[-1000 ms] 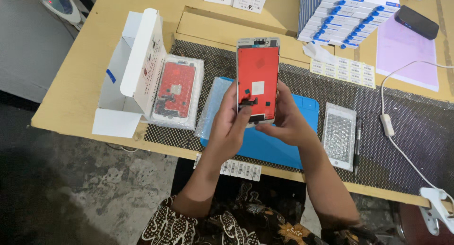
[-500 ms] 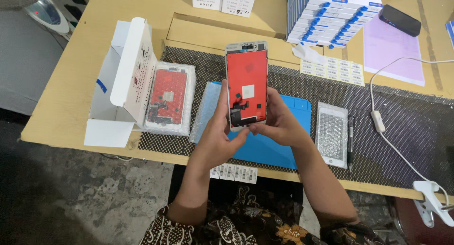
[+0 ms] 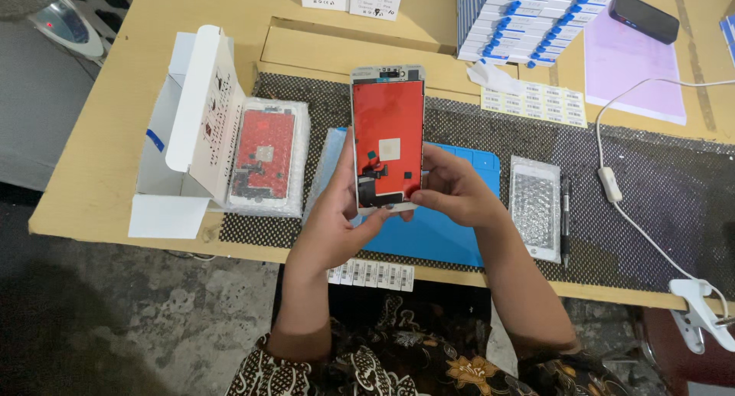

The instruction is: The person handles a white smartphone and its replacement components, including a screen and internal assembly, by removing them from protective plastic sleeves and aligning the new screen with the device body.

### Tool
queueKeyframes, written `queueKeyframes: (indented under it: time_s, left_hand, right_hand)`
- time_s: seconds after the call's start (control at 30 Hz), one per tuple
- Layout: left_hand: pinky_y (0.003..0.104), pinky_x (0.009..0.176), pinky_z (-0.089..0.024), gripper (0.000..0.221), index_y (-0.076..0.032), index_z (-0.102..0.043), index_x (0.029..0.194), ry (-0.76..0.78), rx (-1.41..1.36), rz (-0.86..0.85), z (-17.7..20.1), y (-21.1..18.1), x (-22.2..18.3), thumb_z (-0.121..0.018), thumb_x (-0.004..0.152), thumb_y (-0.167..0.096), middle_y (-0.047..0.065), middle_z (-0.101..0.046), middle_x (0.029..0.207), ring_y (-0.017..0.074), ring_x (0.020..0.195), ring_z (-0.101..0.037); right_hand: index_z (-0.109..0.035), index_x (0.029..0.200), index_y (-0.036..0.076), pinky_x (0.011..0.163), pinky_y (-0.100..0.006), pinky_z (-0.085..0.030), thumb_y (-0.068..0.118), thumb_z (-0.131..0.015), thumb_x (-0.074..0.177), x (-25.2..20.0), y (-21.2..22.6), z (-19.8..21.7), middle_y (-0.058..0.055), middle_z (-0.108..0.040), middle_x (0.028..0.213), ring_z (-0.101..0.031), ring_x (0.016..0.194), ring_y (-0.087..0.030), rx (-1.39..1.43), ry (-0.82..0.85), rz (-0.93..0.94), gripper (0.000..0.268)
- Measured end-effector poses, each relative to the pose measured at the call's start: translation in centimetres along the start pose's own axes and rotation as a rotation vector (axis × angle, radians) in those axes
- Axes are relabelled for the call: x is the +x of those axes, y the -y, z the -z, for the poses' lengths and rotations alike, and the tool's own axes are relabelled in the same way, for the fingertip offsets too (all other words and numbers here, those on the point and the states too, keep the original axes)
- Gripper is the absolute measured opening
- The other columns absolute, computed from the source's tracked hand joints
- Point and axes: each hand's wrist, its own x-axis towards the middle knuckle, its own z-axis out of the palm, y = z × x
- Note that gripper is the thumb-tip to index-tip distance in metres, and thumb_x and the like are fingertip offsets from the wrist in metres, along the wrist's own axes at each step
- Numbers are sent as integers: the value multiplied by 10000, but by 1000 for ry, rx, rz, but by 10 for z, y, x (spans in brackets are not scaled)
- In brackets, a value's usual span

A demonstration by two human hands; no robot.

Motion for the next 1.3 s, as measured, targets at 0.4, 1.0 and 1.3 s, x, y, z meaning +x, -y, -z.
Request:
queueKeyframes:
  time_s: [0.4, 1.0, 1.3]
  left_hand:
    - [518, 1169, -422, 680, 24, -134, 1632, 120, -92, -170, 16, 11, 9, -420, 1017, 80, 255, -339, 1649, 385, 1491, -379]
    - [524, 1057, -532, 623, 46, -312, 1580, 23, -38, -83, 19, 16, 8, -493, 984, 64, 274, -534, 1491, 382, 1355, -530]
    - [498, 856, -633, 496, 40, -431, 1525, -98, -102, -8, 25, 40, 5, -464, 1033, -9, 257, -688, 1258, 353, 1127, -693]
  right_hand:
    - [-550, 1409, -75, 598, -479, -685, -99, -664, 851, 1, 3, -1, -293, -756, 1029, -787, 709, -341, 80, 29, 52, 569]
    - [-574, 1381, -66, 607, -459, -699, -60, -688, 918, 1, 11, 4, -258, -748, 1033, -790, 746, -320, 122, 52, 9, 478]
    - [-624, 1302, -89, 581, -462, -682, -6, -683, 931, 0, 7, 7, -266, -758, 979, -783, 701, -315, 62, -10, -17, 385]
